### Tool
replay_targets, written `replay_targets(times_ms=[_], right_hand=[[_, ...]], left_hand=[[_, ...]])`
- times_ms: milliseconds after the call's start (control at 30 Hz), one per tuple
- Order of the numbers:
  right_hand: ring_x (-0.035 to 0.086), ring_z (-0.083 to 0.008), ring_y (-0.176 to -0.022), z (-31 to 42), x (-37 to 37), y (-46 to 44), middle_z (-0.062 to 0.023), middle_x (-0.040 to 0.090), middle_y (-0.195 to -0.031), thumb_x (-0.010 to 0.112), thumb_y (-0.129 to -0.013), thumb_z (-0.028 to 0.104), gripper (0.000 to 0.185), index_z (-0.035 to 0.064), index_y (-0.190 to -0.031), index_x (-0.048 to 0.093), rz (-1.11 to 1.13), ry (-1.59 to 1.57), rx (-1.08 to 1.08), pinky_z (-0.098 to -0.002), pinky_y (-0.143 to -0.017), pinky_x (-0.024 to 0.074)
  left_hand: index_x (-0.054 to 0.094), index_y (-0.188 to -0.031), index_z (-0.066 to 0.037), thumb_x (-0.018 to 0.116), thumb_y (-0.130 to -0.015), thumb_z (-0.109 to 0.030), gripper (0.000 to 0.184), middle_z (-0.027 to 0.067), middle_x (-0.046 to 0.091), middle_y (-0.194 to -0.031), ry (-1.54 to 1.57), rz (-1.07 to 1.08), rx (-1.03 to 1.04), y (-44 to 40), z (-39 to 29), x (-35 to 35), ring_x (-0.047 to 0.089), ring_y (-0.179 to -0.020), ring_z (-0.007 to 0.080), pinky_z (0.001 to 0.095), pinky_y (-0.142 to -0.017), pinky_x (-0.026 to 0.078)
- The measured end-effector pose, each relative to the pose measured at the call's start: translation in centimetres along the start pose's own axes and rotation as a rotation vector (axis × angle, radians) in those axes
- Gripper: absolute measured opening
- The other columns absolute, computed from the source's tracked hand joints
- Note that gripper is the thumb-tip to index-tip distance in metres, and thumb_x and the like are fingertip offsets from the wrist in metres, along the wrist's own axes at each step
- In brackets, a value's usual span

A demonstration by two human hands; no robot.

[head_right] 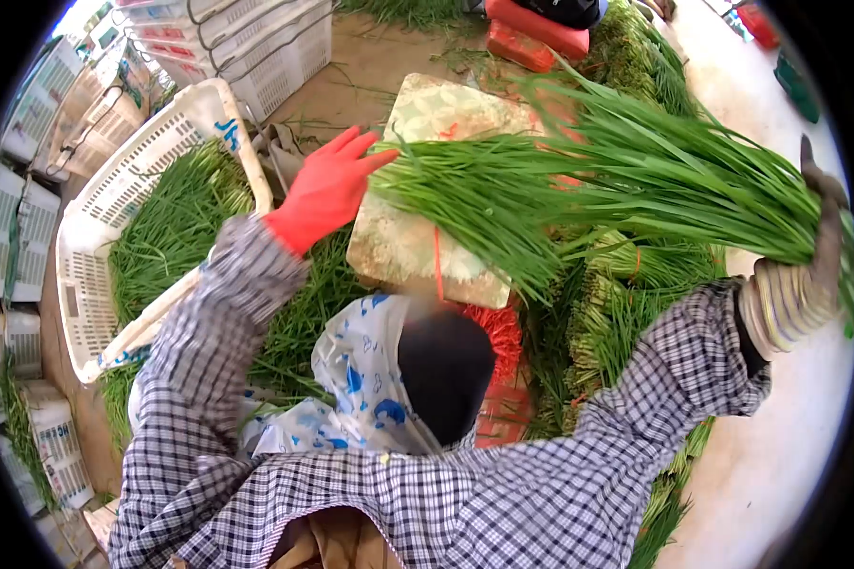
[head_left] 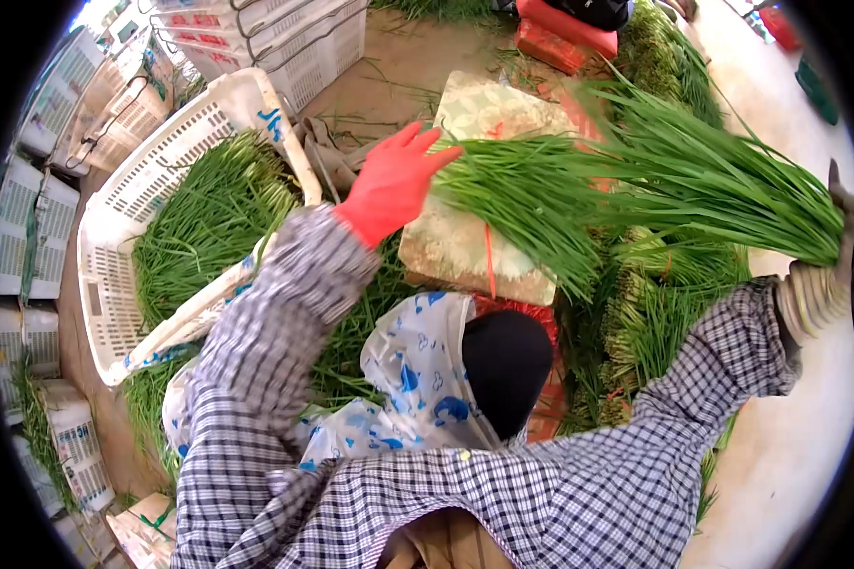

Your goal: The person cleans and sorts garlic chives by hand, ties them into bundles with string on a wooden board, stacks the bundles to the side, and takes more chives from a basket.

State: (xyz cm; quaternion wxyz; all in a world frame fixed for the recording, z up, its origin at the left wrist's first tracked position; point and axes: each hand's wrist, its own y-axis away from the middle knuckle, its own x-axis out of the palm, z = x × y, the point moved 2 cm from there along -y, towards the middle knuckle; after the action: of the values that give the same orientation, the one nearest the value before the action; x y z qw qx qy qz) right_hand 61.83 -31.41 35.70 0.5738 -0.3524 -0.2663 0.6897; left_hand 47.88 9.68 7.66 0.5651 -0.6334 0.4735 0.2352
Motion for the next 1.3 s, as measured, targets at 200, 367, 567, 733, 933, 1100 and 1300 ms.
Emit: replay_targets(times_ms=[200,367,567,733,933,1100,1300], right_hand=[[0.063,-0.0222,-0.097,-5.0,10.0,0.4,-0.0152,0.062,-0.112,0.057,-0.092,0.009,0.038,-0.0032,-0.128,0.053,0.153,-0.259,0.234,-0.0313,-0.086,0.056],[0.061,-0.0165,-0.093,-10.6,20.1,5.9,-0.0106,0.063,-0.114,0.056,-0.089,0.004,0.036,-0.0004,-0.125,0.056,0.609,0.688,-0.147,-0.0277,-0.081,0.0541],[0.063,-0.0369,-0.103,-19.1,32.6,13.3,-0.0241,0.064,-0.113,0.071,-0.074,0.023,0.067,0.0025,-0.134,0.049,0.882,0.51,0.27,-0.0414,-0.093,0.05],[0.065,-0.0201,-0.097,-20.2,31.2,15.3,-0.0107,0.067,-0.107,0.065,-0.076,0.001,0.051,-0.0004,-0.126,0.053,0.588,-0.184,0.599,-0.0288,-0.087,0.0521],[0.06,-0.0111,-0.094,-17.2,23.8,9.6,-0.0049,0.065,-0.108,0.061,-0.076,-0.01,0.047,0.0027,-0.121,0.058,0.464,-0.114,0.529,-0.0244,-0.085,0.0505],[0.065,-0.0195,-0.095,-15.8,20.3,5.5,-0.0094,0.067,-0.109,0.066,-0.076,-0.003,0.052,0.0028,-0.127,0.055,0.622,0.379,0.266,-0.0297,-0.086,0.0527],[0.06,-0.035,-0.109,-16.0,29.4,10.6,-0.0208,0.064,-0.113,0.076,-0.072,0.016,0.062,0.0074,-0.129,0.053,0.877,0.809,0.163,-0.0407,-0.096,0.0477]], left_hand=[[0.065,-0.09,-0.008,0.058,-0.079,-0.007,0.013,0.0136,0.056,-0.131,-0.186,0.008,0.08,-5.5,3.7,8.8,0.043,-0.13,0.037,0.045,-0.107,0.037],[0.061,-0.087,-0.003,0.065,-0.081,-0.002,0.008,0.0155,0.066,-0.103,0.531,-0.093,-0.095,0.0,-1.7,0.7,0.063,-0.098,0.0342,0.0406,-0.083,0.051],[0.062,-0.112,-0.006,0.06,-0.08,0.001,0.032,0.0144,0.065,-0.11,0.393,0.094,-0.124,4.3,-3.3,-0.9,0.062,-0.098,0.0336,0.0425,-0.082,0.051],[0.064,-0.117,-0.014,0.057,-0.074,0.001,0.046,0.014,0.054,-0.132,-0.018,-0.004,-0.022,-2.8,1.0,5.1,0.046,-0.126,0.0359,0.0462,-0.1,0.04],[0.065,-0.095,-0.009,0.062,-0.075,-0.003,0.021,0.0109,0.054,-0.133,-0.01,0.067,0.068,-4.3,3.1,8.3,0.043,-0.131,0.0326,0.0458,-0.103,0.039],[0.063,-0.089,-0.008,0.067,-0.075,-0.005,0.015,0.011,0.064,-0.117,0.258,-0.131,0.12,-2.4,1.0,2.7,0.058,-0.112,0.0308,0.043,-0.091,0.047],[0.064,-0.09,-0.006,0.069,-0.075,-0.012,0.016,0.0082,0.067,-0.093,0.52,0.501,-0.192,11.6,-5.3,-3.6,0.063,-0.087,0.0322,0.0431,-0.076,0.05]])
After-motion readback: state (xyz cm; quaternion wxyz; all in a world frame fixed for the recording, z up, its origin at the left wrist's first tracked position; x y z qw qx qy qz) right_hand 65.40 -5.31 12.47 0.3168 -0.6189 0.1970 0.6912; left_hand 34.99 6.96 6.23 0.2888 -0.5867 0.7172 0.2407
